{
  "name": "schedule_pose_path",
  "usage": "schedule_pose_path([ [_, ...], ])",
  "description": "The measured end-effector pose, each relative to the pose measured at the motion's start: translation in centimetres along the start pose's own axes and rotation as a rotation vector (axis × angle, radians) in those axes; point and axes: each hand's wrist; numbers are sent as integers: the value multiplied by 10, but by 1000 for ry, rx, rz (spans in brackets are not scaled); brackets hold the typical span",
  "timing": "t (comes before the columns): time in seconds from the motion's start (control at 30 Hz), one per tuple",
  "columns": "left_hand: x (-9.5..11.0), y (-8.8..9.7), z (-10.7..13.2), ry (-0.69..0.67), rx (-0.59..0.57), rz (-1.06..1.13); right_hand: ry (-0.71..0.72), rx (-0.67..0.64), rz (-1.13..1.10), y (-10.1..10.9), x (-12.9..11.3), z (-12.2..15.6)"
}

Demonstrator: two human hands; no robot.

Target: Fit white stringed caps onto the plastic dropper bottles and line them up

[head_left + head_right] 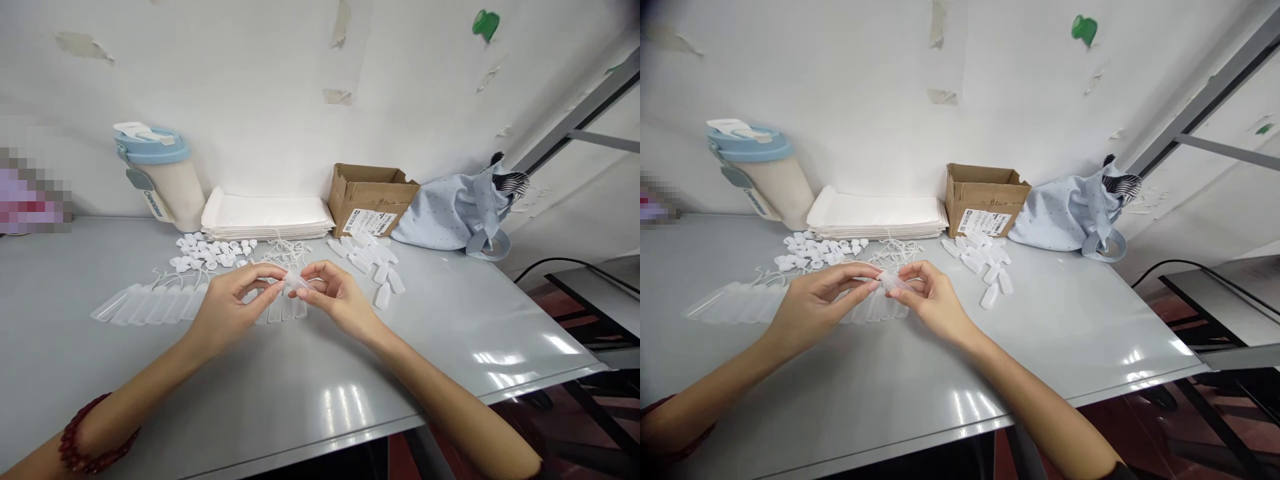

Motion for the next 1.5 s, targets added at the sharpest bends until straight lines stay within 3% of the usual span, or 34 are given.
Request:
schedule_pose_path([
  [0.27, -2, -4, 8, -106, -39, -124, 10, -59, -5, -5, 3, 2],
  [0.43, -7, -5, 10, -192, -68, -137, 11, -2, -22, -6, 2, 2],
  [0.7, -5, -7, 9, -144, -67, -207, -49, 97, -15, -6, 2, 3],
  [0.93, -3, -9, 8, -260, -169, -290, -53, 116, 51, -4, 1, 2],
  [1.5, -10, -21, 10, -415, -121, -339, -85, 102, -1, -2, -2, 0],
])
Point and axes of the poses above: each hand's wrist, its own z-axis away from the middle knuckle, its own y-axis out of the back of the hand, x = y × z, and after that the axes turned 15 degrees about z, right-handed
